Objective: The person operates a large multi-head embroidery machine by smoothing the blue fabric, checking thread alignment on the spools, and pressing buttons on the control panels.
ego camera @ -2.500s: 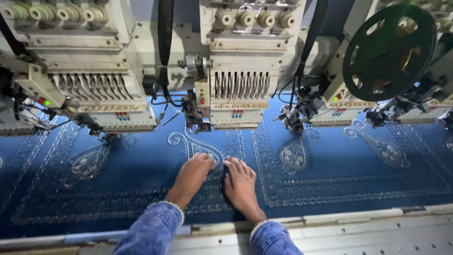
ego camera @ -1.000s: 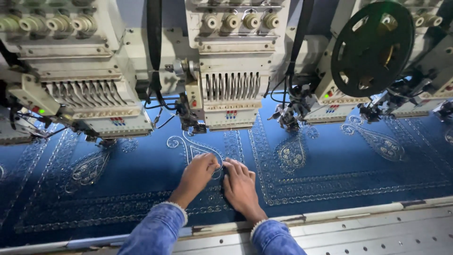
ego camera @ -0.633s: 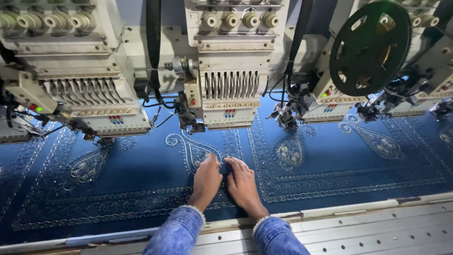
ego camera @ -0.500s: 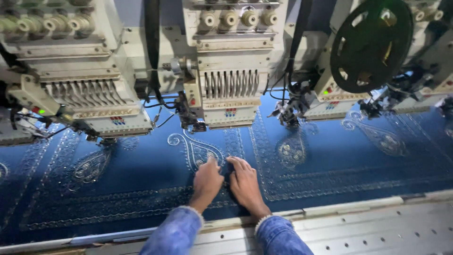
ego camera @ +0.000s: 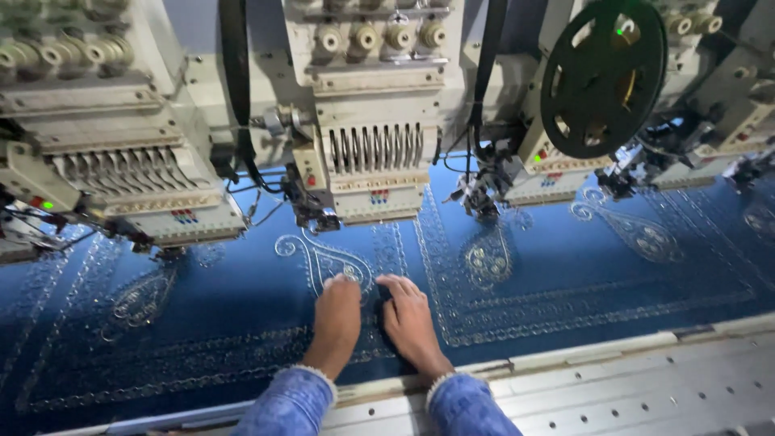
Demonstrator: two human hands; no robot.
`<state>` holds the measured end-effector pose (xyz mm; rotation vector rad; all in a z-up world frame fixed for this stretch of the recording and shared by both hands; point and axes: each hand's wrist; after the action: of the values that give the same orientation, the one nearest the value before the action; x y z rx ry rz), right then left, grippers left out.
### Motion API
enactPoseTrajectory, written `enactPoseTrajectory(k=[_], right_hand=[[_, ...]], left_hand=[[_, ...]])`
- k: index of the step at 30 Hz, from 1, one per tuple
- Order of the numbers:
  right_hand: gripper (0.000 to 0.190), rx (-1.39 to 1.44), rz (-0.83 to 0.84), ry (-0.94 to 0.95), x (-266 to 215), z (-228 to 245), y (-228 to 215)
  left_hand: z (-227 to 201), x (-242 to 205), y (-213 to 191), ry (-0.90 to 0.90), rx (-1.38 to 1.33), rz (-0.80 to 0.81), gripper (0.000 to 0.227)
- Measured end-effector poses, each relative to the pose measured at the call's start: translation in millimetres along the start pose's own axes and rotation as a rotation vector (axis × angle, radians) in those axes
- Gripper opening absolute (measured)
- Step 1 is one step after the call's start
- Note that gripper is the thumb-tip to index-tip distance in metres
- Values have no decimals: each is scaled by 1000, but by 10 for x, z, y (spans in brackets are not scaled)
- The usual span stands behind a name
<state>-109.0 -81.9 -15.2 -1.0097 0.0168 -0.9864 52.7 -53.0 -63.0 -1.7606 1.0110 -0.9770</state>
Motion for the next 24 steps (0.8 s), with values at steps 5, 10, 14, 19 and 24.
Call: enactPoseTrajectory(k=[5, 10, 14, 19, 24], right_hand=[[44, 8, 49, -15, 51, 3, -23], [44, 14, 249, 61, 100, -175, -12], [48, 19, 276, 139, 193, -196, -34], [47, 18, 322, 246, 183, -258, -33], [49, 55, 327, 270, 196, -156, -79]], left_hand=[[-143, -65, -310, 29, 396, 69, 57], [-32, -68, -458, -75, -404, 98, 21], [-115, 73, -433, -30, -638, 44, 20], [-211, 67, -513, 21, -564, 115, 18], [-387, -76, -739, -15, -441, 127, 13]])
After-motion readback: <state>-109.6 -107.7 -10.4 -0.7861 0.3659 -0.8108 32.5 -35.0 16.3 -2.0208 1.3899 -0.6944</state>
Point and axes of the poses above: each hand's wrist, its own x-axis towards the middle knuckle, its own y-axis out of the palm, z = x × y, and after that the axes turned 6 degrees about -x, right-handed
